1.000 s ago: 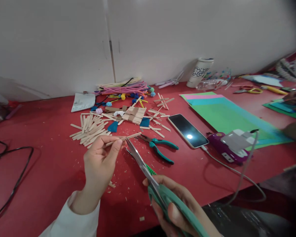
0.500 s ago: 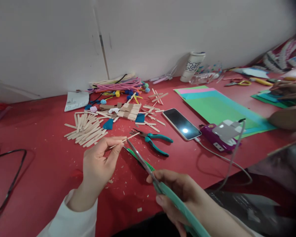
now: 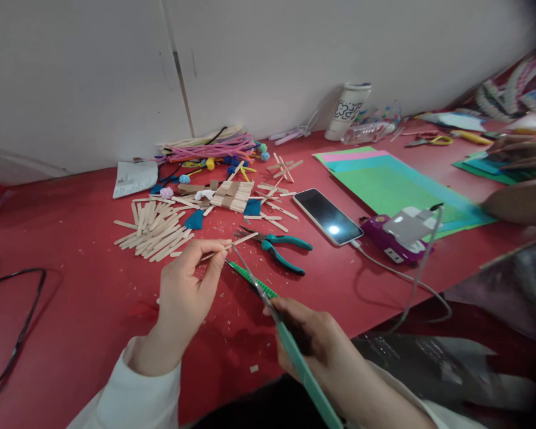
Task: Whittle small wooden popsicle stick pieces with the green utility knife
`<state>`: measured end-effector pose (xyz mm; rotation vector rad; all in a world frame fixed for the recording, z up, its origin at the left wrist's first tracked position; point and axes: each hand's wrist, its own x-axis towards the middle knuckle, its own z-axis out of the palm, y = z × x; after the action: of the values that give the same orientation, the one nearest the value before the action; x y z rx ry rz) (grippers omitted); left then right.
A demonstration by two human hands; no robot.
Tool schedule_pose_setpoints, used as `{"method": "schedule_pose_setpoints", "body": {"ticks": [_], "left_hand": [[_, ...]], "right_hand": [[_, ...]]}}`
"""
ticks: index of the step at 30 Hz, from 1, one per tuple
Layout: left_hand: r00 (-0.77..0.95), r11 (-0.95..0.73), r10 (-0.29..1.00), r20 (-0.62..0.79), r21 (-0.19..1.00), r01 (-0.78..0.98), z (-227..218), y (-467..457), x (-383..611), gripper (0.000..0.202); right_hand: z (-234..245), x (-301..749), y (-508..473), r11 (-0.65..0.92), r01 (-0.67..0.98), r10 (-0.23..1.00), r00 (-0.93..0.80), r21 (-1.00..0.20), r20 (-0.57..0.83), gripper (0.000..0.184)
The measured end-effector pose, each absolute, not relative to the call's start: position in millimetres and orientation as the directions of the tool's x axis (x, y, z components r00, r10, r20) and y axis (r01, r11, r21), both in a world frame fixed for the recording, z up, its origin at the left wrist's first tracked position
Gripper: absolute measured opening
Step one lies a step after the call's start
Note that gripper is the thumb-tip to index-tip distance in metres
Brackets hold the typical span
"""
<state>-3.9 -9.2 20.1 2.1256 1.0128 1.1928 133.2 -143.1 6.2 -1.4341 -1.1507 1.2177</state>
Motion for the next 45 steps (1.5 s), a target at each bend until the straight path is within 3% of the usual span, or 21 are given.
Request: {"method": "schedule_pose_setpoints", "body": {"ticks": [4,9,13,15,19,23,27,38,45], "left_hand": [[0.409,-0.669,0.743,0.53,0.568,0.478,20,-6,-8,0.014],[0.489,-0.814,0.544,0.682,0.288,0.504,18,-3,-13,0.019],[0.506,-0.844,0.424,0.751,0.125,0.521,15,-4,-12,0.021],[0.518,-0.852,0.376,0.768,0.067,0.519,14,-5,-11,0.021],[0.545,-0.858,0.339,0.767,0.016,0.513,12,-7,-11,0.027],[0.571,-0.866,0.301,0.764,-0.032,0.5,18,-13,-10,0.034],[0.576,-0.841,0.339,0.743,-0.035,0.54,29,-19,-7,0.029],[0.482,-0.777,0.485,0.73,0.107,0.62,54,-21,0,0.021],[0.412,-0.764,0.578,0.704,0.289,0.577,65,-23,7,0.017]], "right_hand": [[8,135,-142,-0.088,0.375,0.991,0.13,-0.923,-0.042,0.02],[12,138,-143,-0.144,0.505,0.986,0.144,-0.851,-0.082,0.027],[14,144,-144,-0.196,0.466,0.98,0.105,-0.863,-0.167,0.017],[15,146,-144,-0.224,0.398,0.975,0.097,-0.89,-0.202,0.021],[20,146,-145,-0.31,0.246,0.951,0.069,-0.918,-0.303,0.03],[20,144,-149,-0.31,0.275,0.951,0.11,-0.91,-0.29,0.019],[13,142,-150,-0.187,0.345,0.977,0.164,-0.92,-0.137,0.005],[14,150,-127,0.066,0.484,0.984,0.112,-0.872,0.137,0.022],[12,161,-126,0.176,0.682,0.939,0.1,-0.71,0.33,0.028]]}}
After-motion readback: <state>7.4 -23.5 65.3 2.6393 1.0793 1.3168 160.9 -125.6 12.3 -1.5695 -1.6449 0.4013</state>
